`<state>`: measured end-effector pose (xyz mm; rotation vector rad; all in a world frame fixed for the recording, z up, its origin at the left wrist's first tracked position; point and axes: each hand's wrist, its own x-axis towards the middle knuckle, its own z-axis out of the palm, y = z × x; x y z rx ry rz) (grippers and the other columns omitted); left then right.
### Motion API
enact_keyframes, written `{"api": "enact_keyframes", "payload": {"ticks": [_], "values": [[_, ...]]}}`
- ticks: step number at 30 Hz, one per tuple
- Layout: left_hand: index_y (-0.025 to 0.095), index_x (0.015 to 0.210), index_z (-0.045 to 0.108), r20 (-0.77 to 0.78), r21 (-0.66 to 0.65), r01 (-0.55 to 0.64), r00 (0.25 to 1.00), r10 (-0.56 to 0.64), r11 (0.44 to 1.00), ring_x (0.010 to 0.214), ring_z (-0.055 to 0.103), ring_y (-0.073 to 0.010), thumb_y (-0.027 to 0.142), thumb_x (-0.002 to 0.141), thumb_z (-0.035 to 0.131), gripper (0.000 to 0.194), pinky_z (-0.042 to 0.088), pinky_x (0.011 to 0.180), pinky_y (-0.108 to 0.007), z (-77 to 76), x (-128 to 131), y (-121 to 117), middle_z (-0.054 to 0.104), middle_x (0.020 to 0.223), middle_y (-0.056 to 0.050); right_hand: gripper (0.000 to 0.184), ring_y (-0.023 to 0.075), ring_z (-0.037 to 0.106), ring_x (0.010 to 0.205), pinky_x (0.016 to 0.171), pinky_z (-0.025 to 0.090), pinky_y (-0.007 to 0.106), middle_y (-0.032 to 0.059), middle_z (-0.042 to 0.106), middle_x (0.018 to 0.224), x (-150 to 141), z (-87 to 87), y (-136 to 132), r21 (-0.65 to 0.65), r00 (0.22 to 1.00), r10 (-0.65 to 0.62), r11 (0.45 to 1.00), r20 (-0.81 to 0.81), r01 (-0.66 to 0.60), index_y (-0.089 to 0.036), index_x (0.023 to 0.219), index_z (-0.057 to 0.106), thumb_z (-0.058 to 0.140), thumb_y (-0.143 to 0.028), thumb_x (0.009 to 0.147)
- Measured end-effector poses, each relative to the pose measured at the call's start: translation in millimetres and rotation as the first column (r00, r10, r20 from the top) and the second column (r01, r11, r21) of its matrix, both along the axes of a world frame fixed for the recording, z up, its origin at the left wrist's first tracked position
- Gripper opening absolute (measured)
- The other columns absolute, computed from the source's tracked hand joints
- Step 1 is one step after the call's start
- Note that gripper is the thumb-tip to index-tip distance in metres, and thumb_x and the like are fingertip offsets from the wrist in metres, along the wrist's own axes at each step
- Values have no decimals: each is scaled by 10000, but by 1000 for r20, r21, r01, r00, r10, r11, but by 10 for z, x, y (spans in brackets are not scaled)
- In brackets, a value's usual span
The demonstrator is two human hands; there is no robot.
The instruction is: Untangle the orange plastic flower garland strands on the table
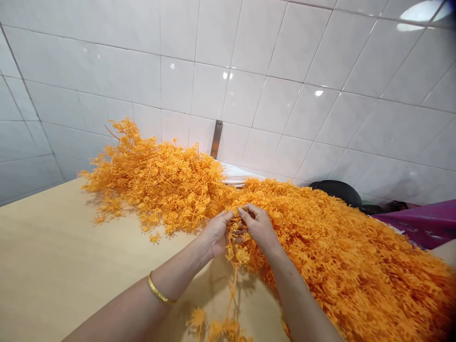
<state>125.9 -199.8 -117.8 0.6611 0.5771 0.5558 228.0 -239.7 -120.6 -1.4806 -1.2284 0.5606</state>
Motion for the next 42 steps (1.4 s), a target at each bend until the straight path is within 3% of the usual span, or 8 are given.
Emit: {"api": "enact_keyframes", "payload": {"ticks": [8, 11, 15, 22, 27, 30, 37, 42], "values": [[168, 794, 520, -1, -89, -109, 994, 109, 990, 471, 487, -96, 249, 751, 473, 102, 397, 494, -211, -82, 56, 30, 531, 572, 21, 205, 130, 404, 582, 525, 304, 249, -2, 470, 596, -178, -129, 66, 180, 945, -239, 963, 224, 201, -196, 603, 460, 451, -342, 747], [177, 751, 481, 7, -85, -140, 990, 141, 986, 409, 451, -89, 257, 774, 429, 98, 365, 446, -208, -98, 64, 44, 491, 514, 32, 199, 127, 414, 566, 532, 314, 248, -11, 473, 593, -199, -154, 77, 156, 976, -180, 975, 126, 160, -200, 627, 466, 450, -352, 753], [173, 667, 414, 40, -25, -3, 999, 4, 1000, 294, 262, -37, 309, 778, 412, 175, 247, 358, -172, -107, 28, 78, 357, 434, 65, 242, 112, 388, 525, 507, 316, 243, -26, 436, 558, -135, -131, 66, 110, 994, -103, 988, -43, 107, -189, 611, 465, 474, -396, 738], [176, 671, 370, 37, 234, 34, 998, -43, 972, 306, 220, -8, 286, 747, 491, 181, 129, 351, -142, -84, -34, 80, 379, 459, 67, 280, 93, 354, 514, 496, 319, 238, -35, 399, 534, -144, -82, 59, 159, 974, -176, 967, -145, 198, -183, 535, 405, 534, -365, 704], [199, 670, 321, 74, 244, 123, 987, -145, 962, 317, 168, -19, 342, 686, 554, 274, 116, 351, -150, -45, -97, 81, 282, 423, 99, 228, 89, 441, 467, 478, 414, 253, -41, 439, 538, -41, -41, 85, 94, 762, -122, 968, -636, 234, -191, 584, 411, 570, -333, 667], [208, 678, 297, 76, 215, 125, 987, -144, 969, 328, 155, -22, 354, 653, 588, 326, 116, 359, -147, -73, -87, 70, 237, 421, 110, 176, 101, 518, 477, 559, 487, 297, -43, 493, 537, 186, 39, 43, 93, 650, -149, 942, -745, 322, -193, 639, 402, 555, -267, 685], [182, 707, 356, 112, 215, 80, 988, -106, 973, 375, 281, -32, 160, 598, 507, 187, 173, 391, -147, -159, -44, 111, 350, 452, 77, 210, 85, 505, 447, 540, 475, 271, -51, 509, 556, 273, 140, -53, 1, 817, -183, 976, -547, 219, -183, 793, 487, 604, -219, 623], [171, 664, 412, -64, 437, 91, 995, -71, 895, 351, 298, -58, 117, 608, 410, 78, 236, 389, -186, -183, -43, 118, 370, 386, 62, 309, 99, 498, 634, 534, 392, 212, -7, 542, 745, 133, 115, -69, -153, 967, 49, 984, -251, -89, -182, 818, 569, 616, -421, 627]]}}
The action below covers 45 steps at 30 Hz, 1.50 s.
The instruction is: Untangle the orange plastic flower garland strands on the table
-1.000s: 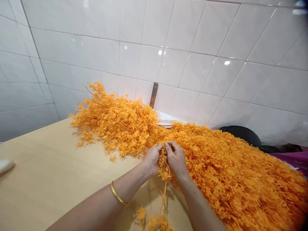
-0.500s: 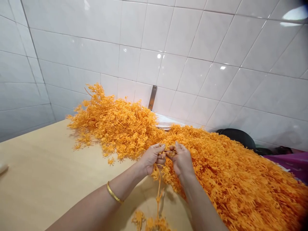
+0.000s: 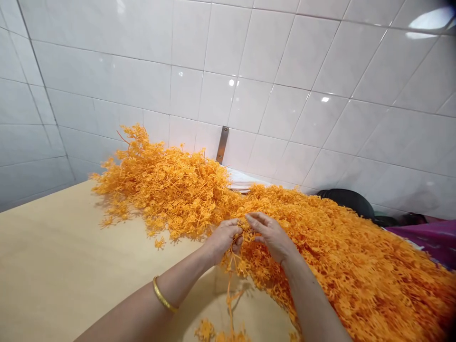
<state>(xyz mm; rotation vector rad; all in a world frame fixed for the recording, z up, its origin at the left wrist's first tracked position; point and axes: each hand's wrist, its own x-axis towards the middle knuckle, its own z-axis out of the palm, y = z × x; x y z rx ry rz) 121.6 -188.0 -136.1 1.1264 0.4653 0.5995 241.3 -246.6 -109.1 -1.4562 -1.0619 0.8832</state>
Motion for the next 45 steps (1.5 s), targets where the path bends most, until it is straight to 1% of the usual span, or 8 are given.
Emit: {"api": "enact_keyframes", "payload": {"ticks": [3, 10, 21, 31, 35, 36, 41, 45], "values": [[166, 621, 434, -23, 157, -3, 1000, 6, 988, 332, 298, -61, 106, 615, 398, 70, 263, 387, -200, -64, 28, -1, 371, 365, 61, 278, 106, 473, 649, 570, 360, 220, -4, 543, 718, -6, -62, 22, 38, 973, 100, 993, 207, -110, -158, 754, 578, 576, -422, 664], [185, 667, 412, -184, 70, -120, 974, 131, 990, 333, 362, -83, 286, 670, 526, 153, 258, 379, -208, -152, 72, 11, 429, 388, 55, 246, 87, 326, 474, 447, 246, 215, -38, 383, 490, -10, -150, 74, 145, 818, -153, 986, 554, 86, -165, 558, 454, 475, -337, 733], [166, 575, 404, -88, 202, 18, 996, 0, 979, 403, 214, -43, 401, 694, 516, 286, 158, 412, -207, -51, 30, -48, 291, 452, 72, 307, 90, 381, 486, 461, 342, 211, -37, 393, 530, 65, -107, 53, 288, 949, -288, 926, 128, 242, -171, 564, 455, 540, -441, 684], [162, 534, 370, -52, 316, -8, 998, 25, 949, 406, 196, -45, 333, 714, 472, 269, 143, 421, -208, 110, 18, -135, 248, 434, 72, 301, 91, 368, 458, 447, 299, 221, -37, 428, 493, 23, -74, 26, 434, 723, -621, 765, 302, 476, -171, 591, 446, 470, -432, 739], [173, 499, 293, -93, 340, -21, 994, 55, 940, 401, 171, -47, 301, 717, 452, 299, 136, 420, -214, 49, 22, -163, 215, 429, 72, 244, 120, 450, 431, 436, 365, 245, -26, 458, 483, 374, 98, -139, 417, 598, -795, 579, 98, 701, -181, 687, 448, 443, -419, 740], [176, 503, 288, -108, 332, -44, 991, 84, 942, 400, 167, -49, 292, 723, 440, 291, 137, 420, -214, 21, 31, -166, 207, 427, 73, 222, 122, 463, 434, 431, 376, 247, -21, 470, 509, 436, 140, -173, 402, 601, -796, 575, 73, 713, -182, 720, 453, 464, -403, 727], [178, 521, 298, -156, 335, -230, 943, 294, 914, 407, 183, -53, 257, 730, 409, 250, 150, 427, -212, -78, 66, -120, 214, 427, 72, 292, 104, 476, 470, 447, 412, 247, 15, 509, 690, 338, 201, -168, 343, 829, -536, 817, 157, 464, -185, 902, 484, 520, -374, 682], [176, 531, 318, -120, 413, -281, 926, 357, 866, 441, 209, -64, 273, 729, 405, 237, 181, 442, -212, -94, 63, -57, 239, 459, 63, 339, 77, 361, 417, 414, 356, 224, -52, 362, 531, 111, 132, -82, 143, 965, -228, 967, 130, 209, -173, 761, 492, 509, -500, 673]]}}
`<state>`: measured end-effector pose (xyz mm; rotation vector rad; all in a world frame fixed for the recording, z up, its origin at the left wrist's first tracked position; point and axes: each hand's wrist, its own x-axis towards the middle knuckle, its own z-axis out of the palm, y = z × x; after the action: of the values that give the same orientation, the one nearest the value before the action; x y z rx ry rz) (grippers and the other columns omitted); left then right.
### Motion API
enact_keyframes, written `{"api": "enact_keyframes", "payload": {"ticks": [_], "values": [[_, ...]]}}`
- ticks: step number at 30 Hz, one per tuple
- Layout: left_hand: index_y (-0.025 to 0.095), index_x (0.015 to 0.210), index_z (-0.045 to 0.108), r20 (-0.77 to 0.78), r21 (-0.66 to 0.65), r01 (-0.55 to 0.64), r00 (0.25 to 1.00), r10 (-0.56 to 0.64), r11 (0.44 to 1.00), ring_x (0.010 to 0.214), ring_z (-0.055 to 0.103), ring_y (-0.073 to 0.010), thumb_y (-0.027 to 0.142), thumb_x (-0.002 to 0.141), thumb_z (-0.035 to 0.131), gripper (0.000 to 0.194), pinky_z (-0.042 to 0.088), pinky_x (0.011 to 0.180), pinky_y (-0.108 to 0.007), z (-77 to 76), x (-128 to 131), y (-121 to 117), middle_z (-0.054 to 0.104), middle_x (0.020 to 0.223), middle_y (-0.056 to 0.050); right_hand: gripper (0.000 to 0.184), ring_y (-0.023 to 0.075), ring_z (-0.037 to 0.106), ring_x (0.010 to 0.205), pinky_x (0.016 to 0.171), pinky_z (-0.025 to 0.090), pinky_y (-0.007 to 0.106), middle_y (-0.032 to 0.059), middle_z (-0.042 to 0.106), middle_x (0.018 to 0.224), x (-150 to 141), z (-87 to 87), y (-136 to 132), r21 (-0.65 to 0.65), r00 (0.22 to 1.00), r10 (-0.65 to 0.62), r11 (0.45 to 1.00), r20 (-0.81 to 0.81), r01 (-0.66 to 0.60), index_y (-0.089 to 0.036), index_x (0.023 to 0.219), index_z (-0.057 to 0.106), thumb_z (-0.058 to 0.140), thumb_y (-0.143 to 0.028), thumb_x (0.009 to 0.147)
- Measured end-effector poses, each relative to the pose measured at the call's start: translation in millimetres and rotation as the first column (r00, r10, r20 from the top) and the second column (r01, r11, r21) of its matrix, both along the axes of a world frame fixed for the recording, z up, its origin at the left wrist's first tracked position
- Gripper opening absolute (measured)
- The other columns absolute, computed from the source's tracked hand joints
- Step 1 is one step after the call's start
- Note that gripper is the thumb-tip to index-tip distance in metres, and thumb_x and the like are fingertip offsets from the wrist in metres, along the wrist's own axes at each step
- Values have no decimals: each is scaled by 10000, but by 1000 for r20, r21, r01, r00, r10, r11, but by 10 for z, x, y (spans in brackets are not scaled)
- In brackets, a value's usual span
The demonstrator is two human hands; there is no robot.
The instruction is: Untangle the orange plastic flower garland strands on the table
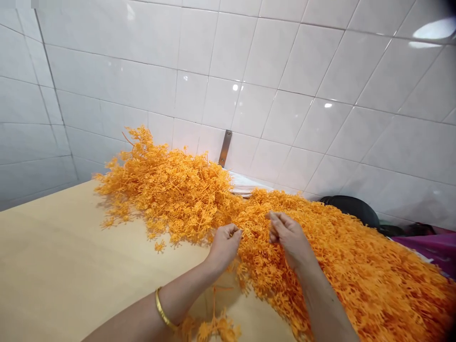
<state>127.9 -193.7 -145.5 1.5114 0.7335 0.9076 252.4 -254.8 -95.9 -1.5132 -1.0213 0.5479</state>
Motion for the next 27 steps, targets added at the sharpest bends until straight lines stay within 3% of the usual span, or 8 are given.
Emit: {"api": "enact_keyframes", "payload": {"ticks": [3, 6, 11, 15, 19, 23, 27], "values": [[175, 542, 334, -11, 63, -25, 1000, 25, 998, 477, 244, -74, 278, 724, 407, 222, 204, 463, -213, -32, 7, 27, 269, 494, 55, 342, 67, 307, 426, 407, 297, 208, -62, 325, 510, -100, -67, 35, -169, 981, 192, 968, 38, -183, -172, 670, 484, 557, -504, 637], [173, 535, 331, -13, 122, -36, 999, 38, 992, 507, 265, -81, 255, 718, 407, 215, 212, 482, -214, -64, 23, 32, 286, 514, 48, 330, 65, 274, 459, 417, 234, 200, -59, 309, 513, -133, -134, 67, -187, 949, 263, 955, 176, -230, -172, 562, 422, 580, -452, 635], [174, 508, 297, -42, 217, 76, 997, -69, 973, 496, 244, -84, 268, 736, 402, 268, 191, 483, -225, 7, 13, -21, 253, 495, 46, 367, 72, 235, 469, 440, 209, 213, -60, 256, 498, -79, -139, 70, -34, 948, 114, 994, 298, -108, -183, 515, 314, 518, -425, 702], [174, 507, 288, -15, 232, 98, 995, -97, 968, 492, 234, -83, 272, 734, 410, 276, 191, 484, -229, 116, -23, -58, 248, 498, 44, 381, 77, 245, 470, 442, 213, 219, -55, 255, 496, -108, -78, 35, 53, 933, -34, 998, 358, 16, -186, 511, 294, 501, -429, 719], [170, 507, 337, 18, 208, 129, 991, -135, 970, 495, 247, -84, 266, 722, 411, 246, 206, 487, -229, 181, -39, -54, 271, 500, 41, 346, 85, 261, 466, 440, 219, 221, -47, 281, 482, -227, -52, 17, 115, 875, -200, 979, 441, 166, -185, 511, 342, 465, -407, 747], [170, 490, 304, 37, 211, 160, 984, -171, 964, 495, 245, -81, 273, 718, 420, 276, 203, 481, -227, 241, -44, -47, 263, 496, 40, 341, 91, 272, 462, 447, 230, 227, -45, 286, 469, -338, -62, 36, 198, 826, -304, 951, 475, 237, -189, 513, 353, 440, -399, 765], [170, 483, 275, 40, 226, 181, 980, -195, 957, 487, 240, -77, 260, 718, 425, 293, 194, 472, -227, 231, -47, -93, 249, 489, 41, 338, 96, 290, 465, 454, 240, 233, -41, 309, 477, -192, -41, 0, 250, 784, -397, 917, 477, 312, -190, 523, 365, 444, -416, 763]]}}
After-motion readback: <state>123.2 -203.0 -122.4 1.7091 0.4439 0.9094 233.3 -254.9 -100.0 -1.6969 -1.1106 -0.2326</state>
